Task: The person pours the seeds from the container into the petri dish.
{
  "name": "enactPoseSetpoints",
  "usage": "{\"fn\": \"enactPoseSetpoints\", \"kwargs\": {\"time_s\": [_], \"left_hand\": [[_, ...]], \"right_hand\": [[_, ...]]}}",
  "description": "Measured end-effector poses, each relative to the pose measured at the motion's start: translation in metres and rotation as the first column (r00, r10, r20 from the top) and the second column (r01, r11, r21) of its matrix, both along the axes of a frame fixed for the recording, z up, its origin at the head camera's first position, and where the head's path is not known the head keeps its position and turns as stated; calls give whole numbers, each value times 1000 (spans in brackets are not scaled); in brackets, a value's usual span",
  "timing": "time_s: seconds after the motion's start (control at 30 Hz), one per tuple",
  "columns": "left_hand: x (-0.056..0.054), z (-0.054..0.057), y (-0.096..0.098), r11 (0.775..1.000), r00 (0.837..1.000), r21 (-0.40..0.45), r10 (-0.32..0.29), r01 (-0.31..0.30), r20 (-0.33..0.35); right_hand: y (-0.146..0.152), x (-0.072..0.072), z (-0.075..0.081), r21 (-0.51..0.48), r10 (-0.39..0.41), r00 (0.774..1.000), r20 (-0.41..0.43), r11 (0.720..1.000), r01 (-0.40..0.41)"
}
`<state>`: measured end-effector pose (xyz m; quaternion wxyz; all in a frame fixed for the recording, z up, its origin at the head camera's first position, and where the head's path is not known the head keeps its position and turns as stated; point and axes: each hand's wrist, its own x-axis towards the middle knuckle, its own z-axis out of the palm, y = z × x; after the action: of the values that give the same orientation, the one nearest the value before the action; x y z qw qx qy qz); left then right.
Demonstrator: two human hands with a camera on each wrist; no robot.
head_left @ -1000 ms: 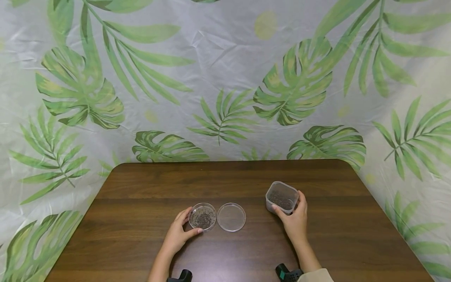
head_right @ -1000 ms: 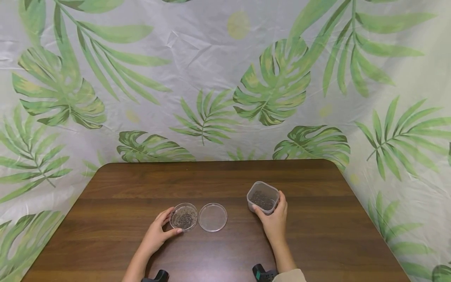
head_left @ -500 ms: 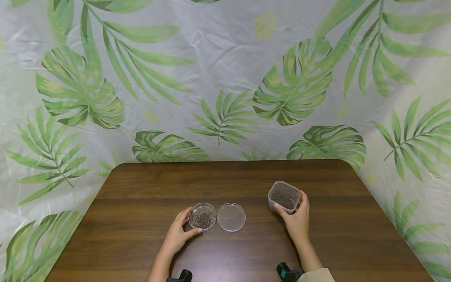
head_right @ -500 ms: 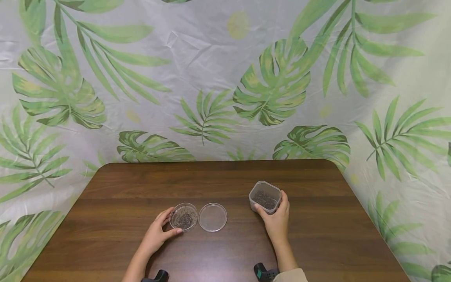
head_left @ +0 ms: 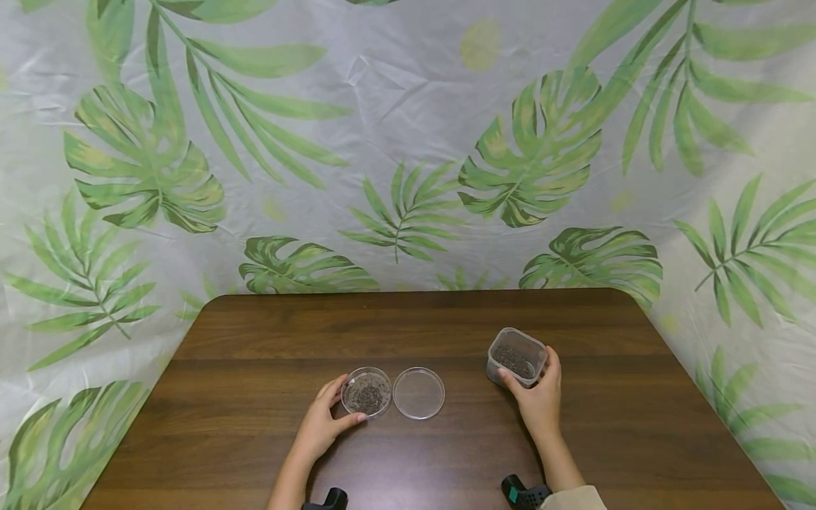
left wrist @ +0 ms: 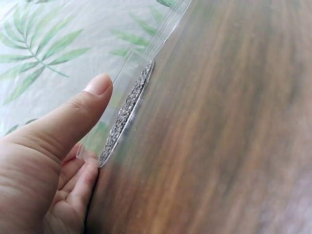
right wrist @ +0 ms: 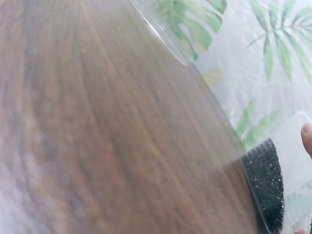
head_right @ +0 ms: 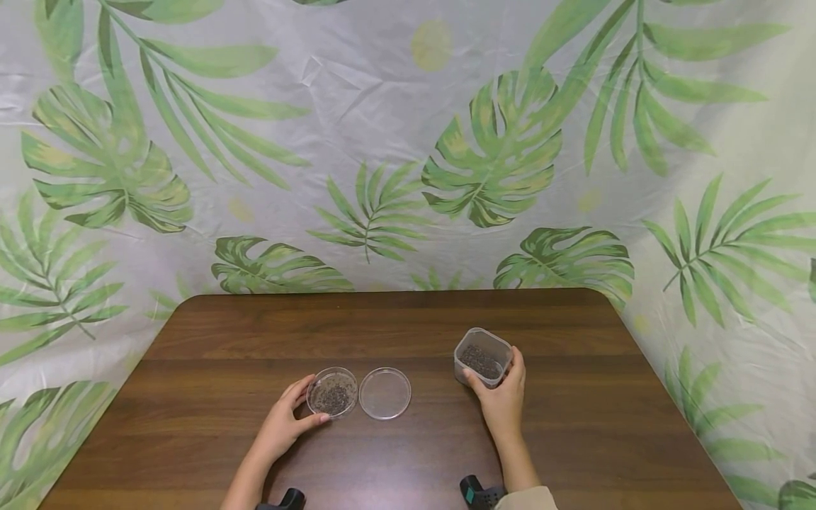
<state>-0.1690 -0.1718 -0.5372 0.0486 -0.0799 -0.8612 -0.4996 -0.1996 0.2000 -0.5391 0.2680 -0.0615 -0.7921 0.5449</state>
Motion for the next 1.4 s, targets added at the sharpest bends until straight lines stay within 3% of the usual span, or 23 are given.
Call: {"fn": "enactPoseSetpoints", "kwargs": {"time_s": [0.6, 1.4], "left_hand": [[0, 0, 0, 1000, 1000, 0, 3, -3, -1], [0, -1, 1, 1000, 999, -12, -2, 1, -37]], "right_hand": [[-1, 2, 0, -39, 34, 998, 62, 999, -32], [0, 7, 14, -46, 24, 999, -25, 999, -25]]}}
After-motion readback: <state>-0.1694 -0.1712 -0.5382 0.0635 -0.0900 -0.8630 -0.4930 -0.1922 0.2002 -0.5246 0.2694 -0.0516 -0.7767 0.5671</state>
